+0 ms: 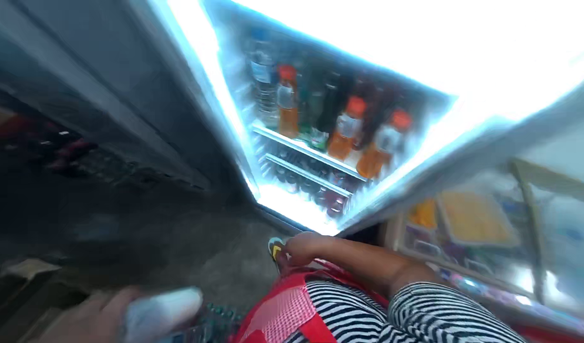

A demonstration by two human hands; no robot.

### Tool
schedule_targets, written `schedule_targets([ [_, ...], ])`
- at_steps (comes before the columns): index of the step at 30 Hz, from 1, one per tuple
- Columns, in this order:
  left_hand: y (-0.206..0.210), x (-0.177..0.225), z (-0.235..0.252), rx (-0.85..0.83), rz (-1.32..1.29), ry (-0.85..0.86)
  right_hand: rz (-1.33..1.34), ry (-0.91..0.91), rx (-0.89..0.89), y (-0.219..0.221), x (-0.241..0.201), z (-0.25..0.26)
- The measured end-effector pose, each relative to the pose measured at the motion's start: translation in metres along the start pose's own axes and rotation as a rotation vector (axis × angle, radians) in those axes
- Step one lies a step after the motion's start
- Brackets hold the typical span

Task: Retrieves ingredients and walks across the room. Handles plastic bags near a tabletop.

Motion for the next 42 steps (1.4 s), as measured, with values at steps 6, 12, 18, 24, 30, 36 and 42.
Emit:
schedule_targets([
  [6, -0.103, -0.065, 0.07, 0.006, -0.027, -0.161, 0.369, -0.62, 0.274, -0.146, -0.187, 0.157],
  [12, -0.201, -0.179, 0.11, 0.041, -0.076, -0.344, 0.515, -0.844, 0.42, -0.261, -0.299, 0.273],
  [18, -0.28, -0.285, 0.129, 0.214, 0.067, -0.356, 0.575, -0.87, 0.324, -0.329, -0.397, 0.376],
  [24, -0.374, -0.391, 0.066, 1.024, -0.056, -0.179, 0.816, -0.987, 0.307, -0.399, -0.487, 0.478],
  [30, -0.335, -0.606, 0.071, 1.549, -0.646, -0.407, 0.906, -0.935, 0.201, -0.478, -0.561, 0.594],
  [36, -0.381, -0.748, 0.201, 1.077, -1.189, -0.122, 0.92, -0.905, 0.152, -0.566, -0.626, 0.694],
  [42, -0.462, -0.884, 0.282, 1.147, -1.288, 0.152, 0.889, -0.987, 0.161, -0.653, -0.692, 0.819],
])
Point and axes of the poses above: each hand's wrist, its own z-axis towards the middle knuckle, its own y-axis out of the palm, x = y × z, the point moved 8 cm from there along z, towards the middle knuckle, and after that the axes turned 4 degrees about x, right-handed, at the moved point
